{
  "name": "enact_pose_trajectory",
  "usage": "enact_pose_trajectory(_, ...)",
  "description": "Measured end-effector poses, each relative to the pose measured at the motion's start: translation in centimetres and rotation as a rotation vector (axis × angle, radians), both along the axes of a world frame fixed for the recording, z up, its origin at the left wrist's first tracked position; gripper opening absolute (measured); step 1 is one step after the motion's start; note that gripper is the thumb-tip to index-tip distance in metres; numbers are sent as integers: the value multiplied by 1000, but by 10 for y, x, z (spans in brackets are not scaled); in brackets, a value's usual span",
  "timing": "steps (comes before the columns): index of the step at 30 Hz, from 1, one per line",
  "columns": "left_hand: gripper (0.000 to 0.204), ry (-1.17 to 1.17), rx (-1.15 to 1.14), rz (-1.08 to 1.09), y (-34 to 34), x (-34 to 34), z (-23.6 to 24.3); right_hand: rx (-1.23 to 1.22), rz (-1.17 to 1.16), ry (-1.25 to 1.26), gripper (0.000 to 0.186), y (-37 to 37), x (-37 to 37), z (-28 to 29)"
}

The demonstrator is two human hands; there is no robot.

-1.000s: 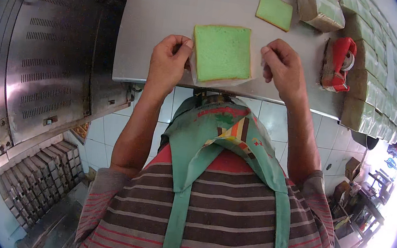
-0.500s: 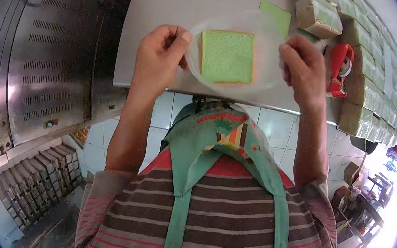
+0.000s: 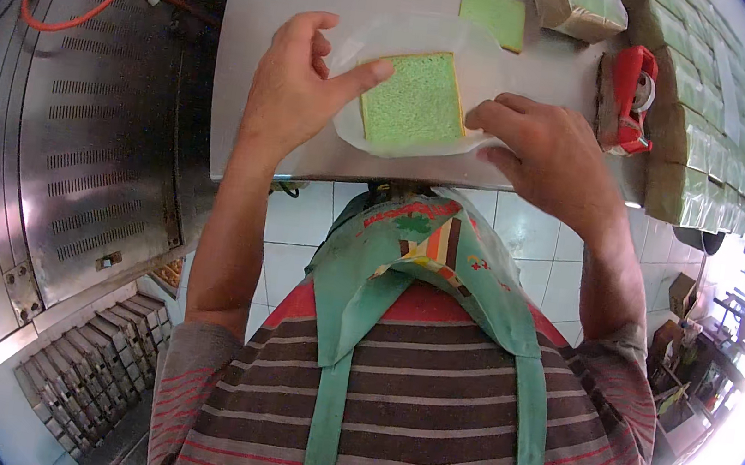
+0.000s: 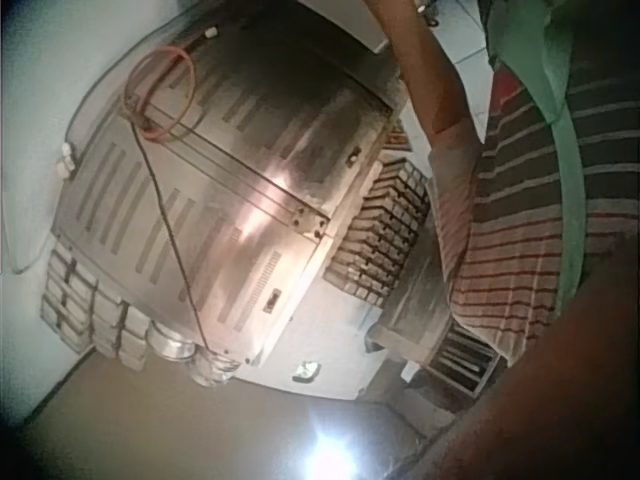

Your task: Wrapping individual slices of bread in plastic film and sealing them with tape.

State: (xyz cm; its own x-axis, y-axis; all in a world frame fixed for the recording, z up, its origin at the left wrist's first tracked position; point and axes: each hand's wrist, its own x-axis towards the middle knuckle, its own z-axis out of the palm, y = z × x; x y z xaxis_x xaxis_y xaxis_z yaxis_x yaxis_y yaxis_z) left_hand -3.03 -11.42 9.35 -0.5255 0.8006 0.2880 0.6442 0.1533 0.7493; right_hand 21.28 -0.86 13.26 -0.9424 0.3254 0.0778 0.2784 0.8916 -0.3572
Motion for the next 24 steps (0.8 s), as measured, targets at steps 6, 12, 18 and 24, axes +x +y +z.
enact_pose_trajectory(6,24,22,-244,-146,10,-10,23,-94,-49,187,7,6,4,14)
enact_pose_trajectory(12,22,148,-332,-69,9,-16,23,-66,-36,159,8,9,6,5)
enact_pose_trajectory(18,25,131,-337,-52,7,-21,31,-65,12,220,9,18,7,5)
enact_pose_trajectory(24,23,6,-326,-39,8,-16,32,-203,-138,418,18,20,-26,37)
